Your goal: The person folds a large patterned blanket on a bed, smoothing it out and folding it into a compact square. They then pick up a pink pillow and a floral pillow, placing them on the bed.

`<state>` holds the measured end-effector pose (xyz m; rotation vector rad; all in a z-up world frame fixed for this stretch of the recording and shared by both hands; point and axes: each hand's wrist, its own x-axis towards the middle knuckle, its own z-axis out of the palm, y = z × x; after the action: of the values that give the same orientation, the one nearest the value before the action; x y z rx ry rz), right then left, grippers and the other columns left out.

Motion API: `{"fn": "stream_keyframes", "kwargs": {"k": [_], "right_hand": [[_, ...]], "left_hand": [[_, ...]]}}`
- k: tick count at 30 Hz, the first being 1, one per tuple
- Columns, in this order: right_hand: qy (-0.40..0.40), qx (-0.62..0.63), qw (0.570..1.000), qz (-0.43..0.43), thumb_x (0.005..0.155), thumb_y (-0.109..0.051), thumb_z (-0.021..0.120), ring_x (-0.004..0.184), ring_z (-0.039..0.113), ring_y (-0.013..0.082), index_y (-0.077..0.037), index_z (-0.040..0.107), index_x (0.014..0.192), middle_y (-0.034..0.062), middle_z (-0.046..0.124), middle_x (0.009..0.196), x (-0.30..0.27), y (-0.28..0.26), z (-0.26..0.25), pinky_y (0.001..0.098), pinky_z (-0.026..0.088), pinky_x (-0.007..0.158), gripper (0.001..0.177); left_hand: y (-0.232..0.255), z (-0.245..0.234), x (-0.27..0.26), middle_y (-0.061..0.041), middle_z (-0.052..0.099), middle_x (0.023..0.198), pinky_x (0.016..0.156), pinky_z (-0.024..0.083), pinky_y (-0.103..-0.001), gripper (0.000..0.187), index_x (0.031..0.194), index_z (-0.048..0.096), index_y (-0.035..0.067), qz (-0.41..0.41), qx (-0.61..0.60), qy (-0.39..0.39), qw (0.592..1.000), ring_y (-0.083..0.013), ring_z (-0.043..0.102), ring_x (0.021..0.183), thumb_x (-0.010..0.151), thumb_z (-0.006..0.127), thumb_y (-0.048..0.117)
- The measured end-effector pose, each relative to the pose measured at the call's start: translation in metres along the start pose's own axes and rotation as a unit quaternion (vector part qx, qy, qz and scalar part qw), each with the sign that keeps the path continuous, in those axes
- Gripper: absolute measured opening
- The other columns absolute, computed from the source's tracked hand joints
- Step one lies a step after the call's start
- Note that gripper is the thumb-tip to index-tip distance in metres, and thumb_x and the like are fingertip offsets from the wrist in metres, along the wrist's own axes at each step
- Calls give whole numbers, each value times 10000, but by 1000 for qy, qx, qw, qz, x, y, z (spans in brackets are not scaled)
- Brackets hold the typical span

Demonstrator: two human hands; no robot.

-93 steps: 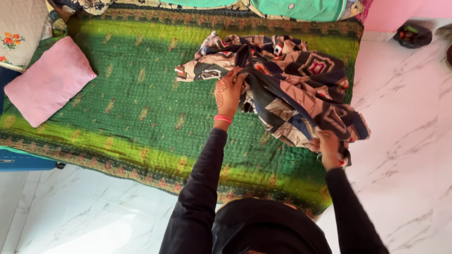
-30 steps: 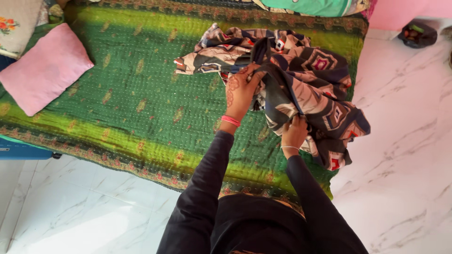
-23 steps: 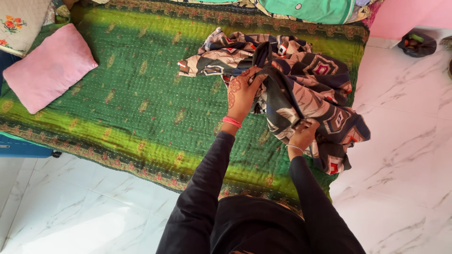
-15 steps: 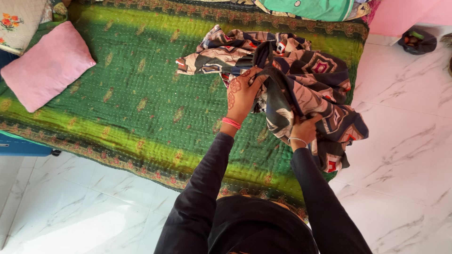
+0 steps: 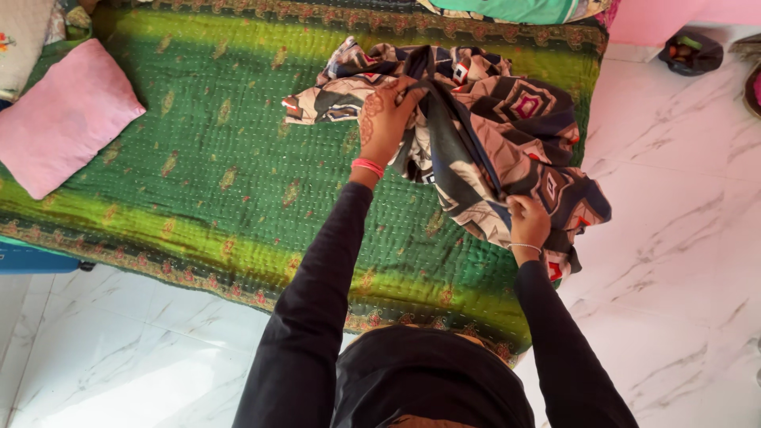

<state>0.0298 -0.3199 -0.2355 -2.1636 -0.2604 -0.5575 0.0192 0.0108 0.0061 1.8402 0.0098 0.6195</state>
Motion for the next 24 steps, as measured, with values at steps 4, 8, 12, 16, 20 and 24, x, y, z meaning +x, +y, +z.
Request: {"fn": "stream_keyframes", "kwargs": {"k": [4, 8, 12, 16, 20, 24], "right_hand": [[65, -7, 998, -1, 959, -123, 772, 789, 686, 232, -69, 715, 1021, 75, 684, 916, -2, -15, -11, 362, 519, 711, 100], [59, -29, 998, 25, 869, -161, 841, 718, 624, 231, -90, 677, 1079, 49, 604, 810, 7, -54, -10, 372, 494, 666, 275], [44, -69, 996, -23, 843, -186, 855, 720, 637, 235, -102, 681, 1024, 49, 623, 818, 23, -72, 4, 384, 479, 631, 265], [62, -129, 987, -78, 927, -146, 821, 764, 654, 249, -96, 683, 1005, 78, 644, 866, 27, -64, 11, 382, 487, 636, 166], [5, 140, 976, 166, 1057, -134, 685, 669, 708, 198, -34, 663, 1127, 99, 738, 828, 23, -51, 8, 339, 515, 616, 123], [3, 249, 966, 70, 1017, -50, 669, 891, 771, 173, 11, 656, 1113, 141, 755, 980, 15, -36, 19, 299, 624, 789, 114]], "left_hand": [[2, -3, 2, -19, 602, 570, 498, 398, -245, 195, 1001, 761, 37, 1, 18, -14, 1000, -57, 528, 493, 984, 675, 212], [5, 6, -2, -29, 639, 628, 509, 429, -254, 201, 1020, 765, 58, -29, -44, -18, 998, -59, 570, 531, 964, 688, 234], [13, 4, -13, -56, 710, 698, 596, 504, -305, 217, 1019, 780, 113, 15, 82, 9, 996, -168, 678, 615, 940, 688, 293], [16, -2, -18, -81, 746, 817, 696, 540, -356, 233, 1028, 783, 136, 32, 118, 17, 992, -262, 719, 746, 934, 676, 320], [11, -3, -20, -78, 751, 846, 698, 541, -353, 227, 1022, 780, 138, 32, 113, 33, 993, -256, 725, 759, 932, 676, 318], [7, 2, -17, -74, 756, 865, 718, 547, -353, 220, 1022, 788, 147, 11, 115, 19, 993, -258, 731, 784, 941, 680, 321]]}}
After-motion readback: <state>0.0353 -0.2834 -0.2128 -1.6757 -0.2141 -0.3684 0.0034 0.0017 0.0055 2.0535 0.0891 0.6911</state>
